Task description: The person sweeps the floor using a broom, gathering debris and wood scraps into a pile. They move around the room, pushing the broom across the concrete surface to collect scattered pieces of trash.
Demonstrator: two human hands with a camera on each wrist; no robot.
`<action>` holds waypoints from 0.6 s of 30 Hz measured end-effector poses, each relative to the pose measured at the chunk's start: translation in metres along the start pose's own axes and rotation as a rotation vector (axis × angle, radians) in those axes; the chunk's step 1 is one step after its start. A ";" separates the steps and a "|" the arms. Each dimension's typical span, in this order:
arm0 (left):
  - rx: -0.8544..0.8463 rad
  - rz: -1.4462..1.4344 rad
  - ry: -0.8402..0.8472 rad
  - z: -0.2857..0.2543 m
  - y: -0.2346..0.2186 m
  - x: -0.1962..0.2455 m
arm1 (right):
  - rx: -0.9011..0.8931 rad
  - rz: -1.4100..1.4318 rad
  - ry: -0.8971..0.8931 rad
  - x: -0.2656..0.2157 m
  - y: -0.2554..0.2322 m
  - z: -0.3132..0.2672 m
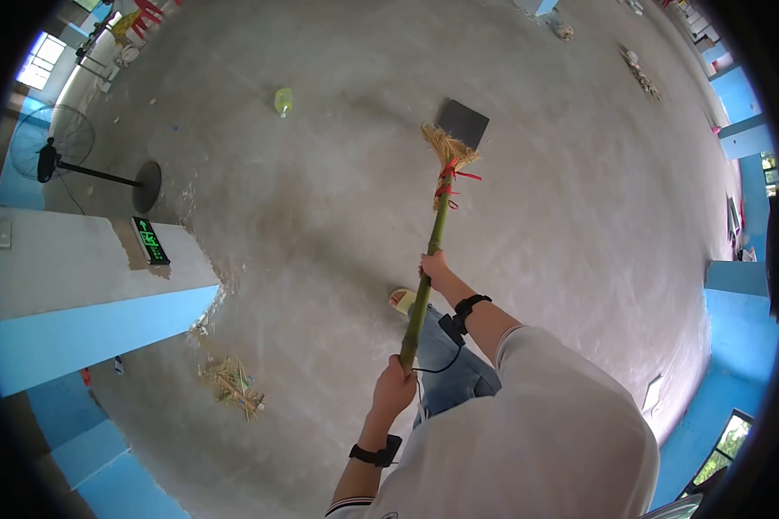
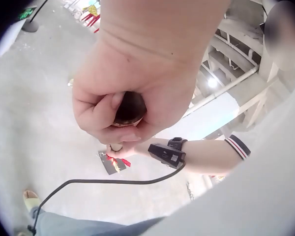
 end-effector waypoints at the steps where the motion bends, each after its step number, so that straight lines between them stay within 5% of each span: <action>1: -0.018 -0.001 -0.014 0.011 -0.003 0.011 | -0.005 -0.012 0.004 -0.005 -0.002 0.010; 8: -0.121 0.068 -0.072 0.054 -0.016 0.007 | 0.024 0.017 0.232 0.014 0.025 0.062; 13: -0.125 0.101 -0.148 0.043 -0.045 0.011 | -0.595 -2.002 -0.358 0.022 0.067 0.068; 18: -0.112 0.134 -0.242 -0.010 -0.067 -0.001 | -0.669 -1.911 -0.293 0.049 0.102 0.018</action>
Point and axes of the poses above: each hand's wrist, its own z-axis towards the middle knuckle, its own y-axis out of the palm, x = y × z, the point moved 3 cm from there along z, towards the middle knuckle, and after that the axes turned 2 degrees about -y, right-handed, at the moved point
